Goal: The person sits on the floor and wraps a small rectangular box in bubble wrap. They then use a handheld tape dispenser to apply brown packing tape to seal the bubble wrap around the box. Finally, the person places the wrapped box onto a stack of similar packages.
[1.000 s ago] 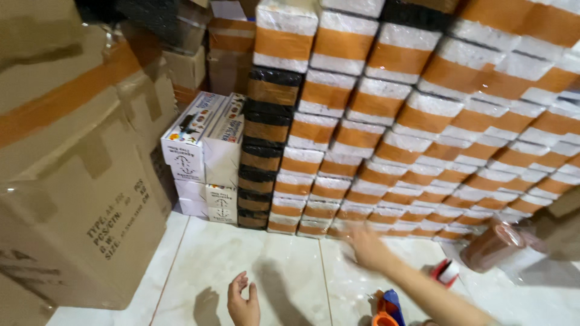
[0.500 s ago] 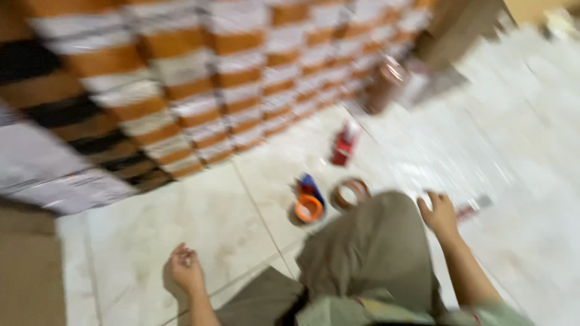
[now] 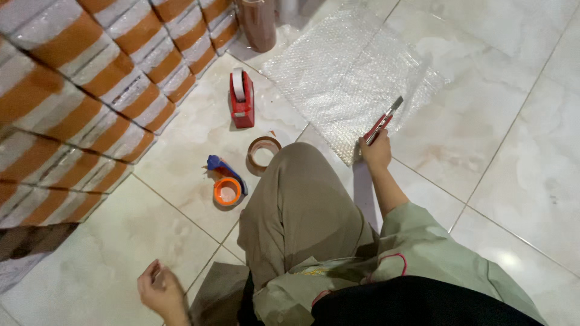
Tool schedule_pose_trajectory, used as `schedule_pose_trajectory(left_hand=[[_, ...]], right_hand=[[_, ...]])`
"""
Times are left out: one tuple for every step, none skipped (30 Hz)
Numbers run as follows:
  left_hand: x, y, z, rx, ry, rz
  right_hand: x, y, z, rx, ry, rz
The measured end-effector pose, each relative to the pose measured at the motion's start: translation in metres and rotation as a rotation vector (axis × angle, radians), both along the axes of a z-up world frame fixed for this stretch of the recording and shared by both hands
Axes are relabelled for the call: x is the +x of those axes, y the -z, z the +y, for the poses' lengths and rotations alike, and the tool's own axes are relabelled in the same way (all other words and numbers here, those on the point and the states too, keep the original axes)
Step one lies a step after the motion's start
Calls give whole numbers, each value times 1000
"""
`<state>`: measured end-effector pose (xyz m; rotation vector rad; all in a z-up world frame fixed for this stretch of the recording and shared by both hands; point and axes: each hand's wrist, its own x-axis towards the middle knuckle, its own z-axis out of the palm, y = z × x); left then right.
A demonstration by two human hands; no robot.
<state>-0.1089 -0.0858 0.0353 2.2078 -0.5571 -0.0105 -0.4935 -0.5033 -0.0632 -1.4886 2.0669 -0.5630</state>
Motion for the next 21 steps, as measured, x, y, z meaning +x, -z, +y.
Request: schedule_pose_trajectory(left_hand=[[-9,4,-19,3,12,-5],[-19,7,-37,-85,156,-137],[-26,10,-57,-175,306,-267],[-51,-5,-88,-175,324,-270],[-77,-20,-118,-223,449,-264],[-104,-35,-147,-270,575,-256],[-134,-55,-177,-268,590,-256],[-165,-76,-207,-280,821,-306],[-196,-96,-235,-290,1054,-354],[-218,-92,-261,-290,1070,-354],[-241,-87,-288,-244,1179,-334],[-264,-82,-315,-197,1287,-314],[-271,-68,-331,-206,1305,-312],[-277,-54,-347,15,1352,-251],[-286,-40,-366,232,1385,-193],[-290,-18,-375,220,1401,-196],[-290,5,-381,393,1410,-173],[-290,29,-387,566,1412,-153],[-292,36,-391,575,1422,-143],[-293,42,-395,637,1447,-158],[-291,46,-408,686,1470,-188]], right_hand=[[0,1,-4,3,12,-5],[0,1,-8,25,57,-7],[0,1,-12,47,107,-10],[-1,0,-14,49,123,-15],[-3,0,-16,79,181,-69],[-4,-1,-17,108,238,-124],[-11,15,-18,110,252,-127],[-16,30,-18,36,324,-183],[-22,45,-18,-41,397,-240],[-24,51,-14,-41,412,-242],[-27,56,-12,-205,453,-370],[-29,62,-11,-374,490,-493],[-30,72,-7,-384,508,-488],[-30,82,-3,-470,513,-570],[-32,92,-4,-562,511,-648],[-35,94,-8,-577,522,-640],[-34,98,-7,-596,538,-632],[-32,103,-6,-615,554,-623],[-32,109,-4,-605,564,-614],[-32,116,-2,-580,576,-584],[-29,120,-12,-572,587,-562]])
